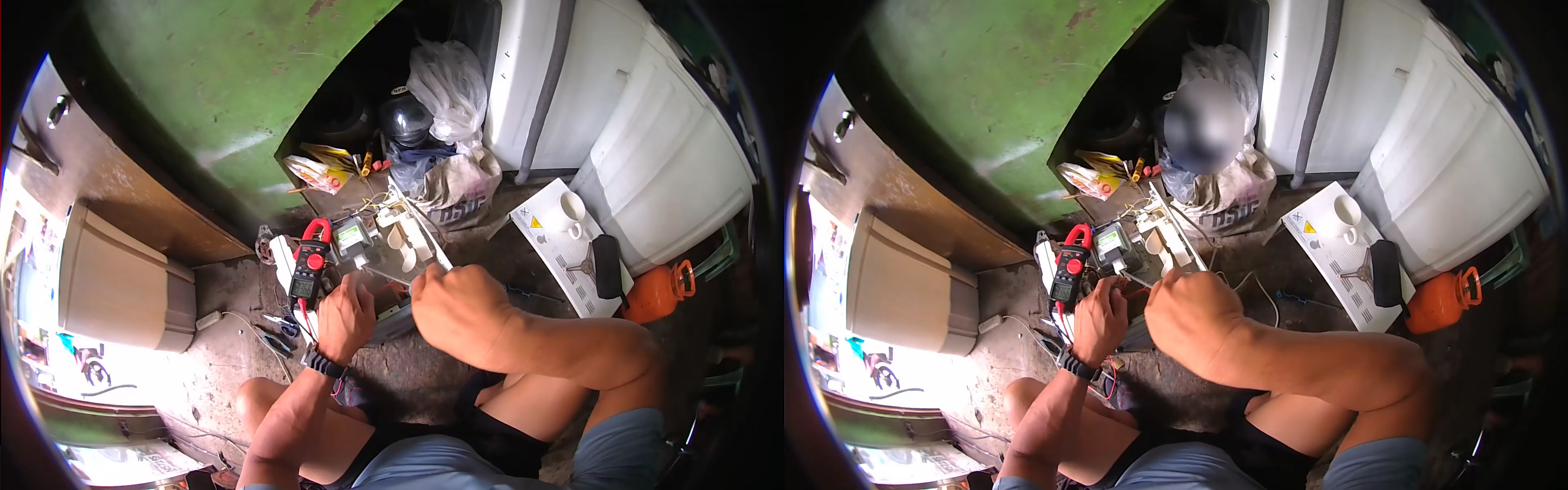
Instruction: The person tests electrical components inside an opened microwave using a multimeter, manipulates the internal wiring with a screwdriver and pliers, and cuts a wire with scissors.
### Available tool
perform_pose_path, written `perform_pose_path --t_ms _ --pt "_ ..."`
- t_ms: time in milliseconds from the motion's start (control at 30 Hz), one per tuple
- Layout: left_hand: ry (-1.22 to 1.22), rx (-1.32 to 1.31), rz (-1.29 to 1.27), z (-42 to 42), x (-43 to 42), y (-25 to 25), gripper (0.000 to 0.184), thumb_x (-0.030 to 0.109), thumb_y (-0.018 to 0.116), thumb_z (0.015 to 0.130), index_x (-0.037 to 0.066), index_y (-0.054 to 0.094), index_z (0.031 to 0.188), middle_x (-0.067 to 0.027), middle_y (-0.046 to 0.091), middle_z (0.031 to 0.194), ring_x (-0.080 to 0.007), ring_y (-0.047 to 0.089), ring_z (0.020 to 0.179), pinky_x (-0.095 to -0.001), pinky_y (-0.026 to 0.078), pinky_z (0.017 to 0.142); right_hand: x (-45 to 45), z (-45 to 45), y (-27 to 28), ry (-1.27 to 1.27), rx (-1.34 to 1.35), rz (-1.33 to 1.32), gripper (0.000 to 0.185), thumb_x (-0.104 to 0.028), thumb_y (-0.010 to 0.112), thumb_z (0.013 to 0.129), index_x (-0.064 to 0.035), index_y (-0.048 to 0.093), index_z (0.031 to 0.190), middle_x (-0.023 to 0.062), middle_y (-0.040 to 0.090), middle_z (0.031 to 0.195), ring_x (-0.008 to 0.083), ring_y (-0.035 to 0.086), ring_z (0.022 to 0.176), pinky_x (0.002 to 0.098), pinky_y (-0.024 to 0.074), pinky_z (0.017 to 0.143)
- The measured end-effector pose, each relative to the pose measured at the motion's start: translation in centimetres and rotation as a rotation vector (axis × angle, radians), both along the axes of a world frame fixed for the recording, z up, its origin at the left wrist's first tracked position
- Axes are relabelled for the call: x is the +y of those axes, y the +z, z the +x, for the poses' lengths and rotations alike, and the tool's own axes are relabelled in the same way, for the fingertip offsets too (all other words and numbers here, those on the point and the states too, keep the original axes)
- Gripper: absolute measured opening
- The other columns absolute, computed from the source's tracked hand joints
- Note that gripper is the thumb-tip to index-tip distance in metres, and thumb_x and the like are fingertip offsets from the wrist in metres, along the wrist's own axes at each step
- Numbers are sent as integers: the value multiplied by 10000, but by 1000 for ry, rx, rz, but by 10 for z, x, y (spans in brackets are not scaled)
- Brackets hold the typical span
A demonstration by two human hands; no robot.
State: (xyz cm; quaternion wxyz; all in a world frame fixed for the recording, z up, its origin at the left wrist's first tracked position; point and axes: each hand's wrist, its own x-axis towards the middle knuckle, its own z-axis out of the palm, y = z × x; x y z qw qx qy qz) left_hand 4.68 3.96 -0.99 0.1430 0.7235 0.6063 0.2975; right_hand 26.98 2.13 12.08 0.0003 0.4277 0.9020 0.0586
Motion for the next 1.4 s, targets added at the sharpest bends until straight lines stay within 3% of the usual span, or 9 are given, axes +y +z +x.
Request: perform_pose_path --t_ms 133,333,567,700,767,833,1167,1300,1400 --pt "-45 37 12 -5 3 -7 241 134 605 1006 41 675 1216 -249 753 840 -470 734 756 -564 584 690 16 10 1 62 15 -70 227 -160 655 905 22 768 980 169 774 881 275 798 721 399 629 599" --pt "-114 70 97 -8 4 -8 270 124 616 989 46 694 1236 -239 765 866 -444 749 755 -548 597 693 51 11 26 161 27 -54 176 -158 700 868 -53 824 800 165 804 827 311 803 742 431 634 654" --pt "-125 43 95 -10 4 -2 263 122 625 983 49 699 1225 -233 766 869 -444 743 744 -547 590 684 77 -5 50 286 -79 -22 138 -162 724 818 -100 831 756 135 800 796 295 800 742 432 623 648" --pt "-118 53 11 -9 2 5 238 107 609 1003 7 733 1180 -248 782 979 -440 761 827 -513 606 746 81 -7 53 278 -93 -11 135 -163 729 815 -99 828 750 129 796 790 291 801 760 434 622 654" --pt "-132 50 12 -11 3 1 234 108 612 1001 11 738 1174 -246 785 987 -442 762 828 -515 607 747 80 -10 58 301 -125 -32 128 -165 732 818 -102 830 764 125 798 804 294 802 772 436 623 660" --pt "-162 36 95 -12 5 -4 219 104 636 967 39 705 1164 -244 756 836 -445 742 722 -542 590 664 81 -11 57 295 -125 -10 125 -167 734 818 -102 831 773 125 799 809 295 803 772 437 623 662" --pt "-95 18 61 -10 4 0 211 125 613 989 38 728 1142 -243 761 843 -450 745 734 -542 598 695 59 7 42 158 -53 -229 165 -161 704 930 -54 816 873 176 791 829 365 804 804 489 634 711" --pt "-42 -90 -58 -11 5 7 205 147 599 1011 46 748 1109 -251 755 841 -465 744 756 -543 600 728 59 26 21 -5 87 -309 279 -278 715 1005 -17 787 940 181 768 881 402 778 898 521 614 809" --pt "-64 -71 -72 -10 5 10 207 155 601 1014 50 754 1104 -254 750 837 -468 745 768 -542 600 734 69 30 28 60 65 -288 296 -299 732 994 -8 780 967 179 762 903 412 766 932 528 601 826"
